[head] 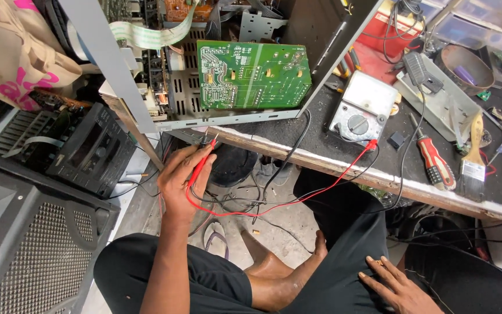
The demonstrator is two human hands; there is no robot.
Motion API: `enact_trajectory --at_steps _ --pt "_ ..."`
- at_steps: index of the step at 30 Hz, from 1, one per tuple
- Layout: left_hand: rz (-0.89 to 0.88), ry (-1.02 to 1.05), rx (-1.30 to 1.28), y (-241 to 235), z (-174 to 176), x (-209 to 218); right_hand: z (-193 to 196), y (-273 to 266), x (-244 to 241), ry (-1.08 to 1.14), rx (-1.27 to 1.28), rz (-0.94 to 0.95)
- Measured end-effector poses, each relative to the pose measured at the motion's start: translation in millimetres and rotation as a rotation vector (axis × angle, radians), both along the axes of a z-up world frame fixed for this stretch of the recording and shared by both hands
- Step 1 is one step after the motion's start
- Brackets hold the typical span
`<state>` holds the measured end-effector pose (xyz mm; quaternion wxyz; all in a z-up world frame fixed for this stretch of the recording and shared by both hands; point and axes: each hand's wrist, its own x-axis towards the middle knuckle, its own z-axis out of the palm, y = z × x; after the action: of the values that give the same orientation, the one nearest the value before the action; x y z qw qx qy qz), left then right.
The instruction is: The person sits on the floor and uses a multimeter to test a green circuit board inside an open electronic device. They hold the multimeter probes and touch various points on the circuit board to check for continuity or voltage.
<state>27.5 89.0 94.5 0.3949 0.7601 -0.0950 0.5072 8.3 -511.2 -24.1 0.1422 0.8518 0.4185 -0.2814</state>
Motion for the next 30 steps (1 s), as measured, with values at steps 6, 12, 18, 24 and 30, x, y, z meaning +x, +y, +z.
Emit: enact_trajectory --at_steps 6,12,18,24,30 --pt "0.054 -0.055 0.126 14 7 3 -11 -9 -1 -0.335 0.201 0.244" --pt "0.134 -0.056 0.25 20 6 10 -3 -2 0 -0.034 0.103 0.028" --pt "0.135 0.029 0.261 24 5 10 -6 -5 1 -0.021 0.185 0.004" --pt "0.137 0.06 0.299 20 10 5 4 1 1 0.019 0.068 -0.006" --pt "0.089 0.027 0.236 27 -5 8 -1 -3 0 0.056 0.076 -0.076"
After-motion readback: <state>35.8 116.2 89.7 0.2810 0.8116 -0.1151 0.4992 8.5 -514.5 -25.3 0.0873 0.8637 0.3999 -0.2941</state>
